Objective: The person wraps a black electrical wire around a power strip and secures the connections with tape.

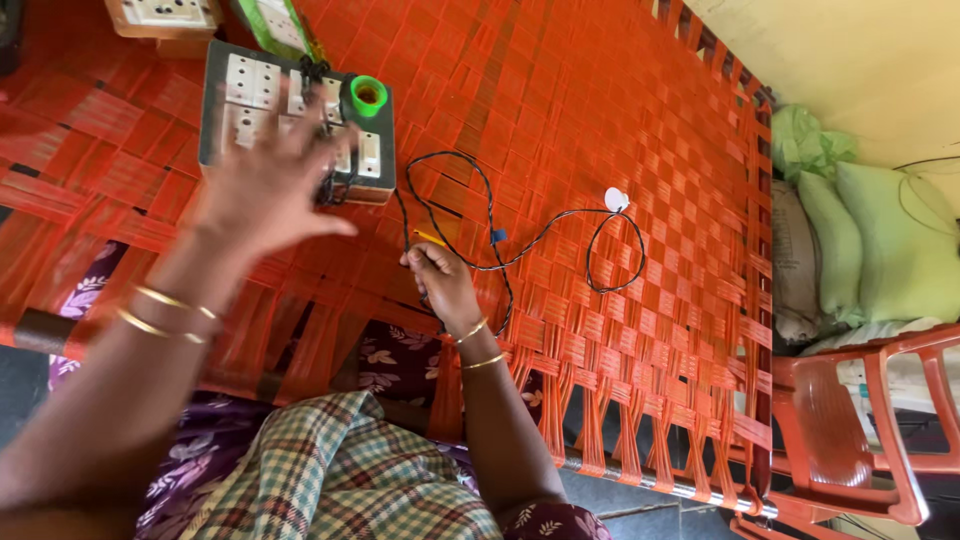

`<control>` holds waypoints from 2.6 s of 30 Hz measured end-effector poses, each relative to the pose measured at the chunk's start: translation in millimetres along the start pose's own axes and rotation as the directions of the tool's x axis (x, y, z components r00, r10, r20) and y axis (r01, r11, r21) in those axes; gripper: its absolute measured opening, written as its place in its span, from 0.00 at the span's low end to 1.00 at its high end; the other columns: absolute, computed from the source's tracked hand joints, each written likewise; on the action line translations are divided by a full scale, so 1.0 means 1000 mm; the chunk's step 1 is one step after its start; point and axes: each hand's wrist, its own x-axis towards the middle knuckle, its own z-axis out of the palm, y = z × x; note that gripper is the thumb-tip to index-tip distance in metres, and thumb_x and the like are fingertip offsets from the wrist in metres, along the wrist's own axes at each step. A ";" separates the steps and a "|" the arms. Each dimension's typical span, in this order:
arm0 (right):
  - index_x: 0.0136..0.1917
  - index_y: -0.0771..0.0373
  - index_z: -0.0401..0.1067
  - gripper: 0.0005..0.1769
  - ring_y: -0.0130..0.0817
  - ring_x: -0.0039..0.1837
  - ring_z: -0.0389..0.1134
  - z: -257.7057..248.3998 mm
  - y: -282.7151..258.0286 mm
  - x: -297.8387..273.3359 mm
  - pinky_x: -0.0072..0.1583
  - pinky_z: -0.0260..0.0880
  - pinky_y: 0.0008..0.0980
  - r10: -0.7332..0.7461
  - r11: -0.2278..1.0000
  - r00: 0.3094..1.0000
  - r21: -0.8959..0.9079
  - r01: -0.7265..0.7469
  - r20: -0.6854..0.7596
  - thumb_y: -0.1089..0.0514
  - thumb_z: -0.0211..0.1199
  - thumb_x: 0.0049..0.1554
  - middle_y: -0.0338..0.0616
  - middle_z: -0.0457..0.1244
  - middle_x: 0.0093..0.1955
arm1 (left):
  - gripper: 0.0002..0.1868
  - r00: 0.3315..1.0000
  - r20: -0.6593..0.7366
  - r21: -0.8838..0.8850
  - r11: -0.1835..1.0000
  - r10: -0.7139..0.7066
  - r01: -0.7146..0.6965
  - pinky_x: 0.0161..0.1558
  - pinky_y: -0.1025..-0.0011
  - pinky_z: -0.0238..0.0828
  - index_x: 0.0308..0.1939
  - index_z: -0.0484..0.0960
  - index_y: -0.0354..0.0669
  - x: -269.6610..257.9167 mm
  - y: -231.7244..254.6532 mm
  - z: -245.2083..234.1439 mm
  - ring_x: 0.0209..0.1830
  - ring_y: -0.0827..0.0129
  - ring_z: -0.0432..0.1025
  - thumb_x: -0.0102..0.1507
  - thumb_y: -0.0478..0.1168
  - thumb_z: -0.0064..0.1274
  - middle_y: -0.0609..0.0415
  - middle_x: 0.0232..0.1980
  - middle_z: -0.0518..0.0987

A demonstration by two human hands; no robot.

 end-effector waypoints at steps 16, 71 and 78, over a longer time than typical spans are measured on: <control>0.65 0.53 0.75 0.21 0.46 0.48 0.73 0.020 -0.064 -0.023 0.48 0.73 0.43 -0.302 0.547 0.953 -0.819 0.174 0.001 0.61 0.57 0.59 0.48 0.71 0.50 | 0.54 0.956 -0.259 -0.168 0.981 -0.135 0.093 0.66 0.60 0.76 0.69 0.79 0.55 -0.001 -0.060 0.086 0.76 0.54 0.67 0.44 0.76 0.67 0.53 0.72 0.75; 0.51 0.60 0.75 0.12 0.33 0.46 0.73 0.046 -0.049 -0.126 0.46 0.73 0.29 -0.586 0.654 0.779 -0.697 0.292 -0.223 0.60 0.75 0.56 0.43 0.71 0.47 | 0.11 0.812 0.584 -0.664 -0.579 -0.004 0.474 0.38 0.73 0.79 0.45 0.83 0.33 -0.076 0.107 0.096 0.34 0.71 0.79 0.65 0.39 0.61 0.49 0.38 0.83; 0.53 0.60 0.75 0.07 0.38 0.49 0.71 0.045 -0.043 -0.121 0.50 0.72 0.34 -0.760 0.392 0.648 -0.830 0.397 -0.050 0.59 0.69 0.62 0.41 0.69 0.48 | 0.10 0.767 0.623 -0.427 -0.754 0.155 0.500 0.37 0.73 0.79 0.44 0.80 0.40 -0.082 0.122 0.093 0.34 0.72 0.79 0.61 0.38 0.61 0.55 0.38 0.83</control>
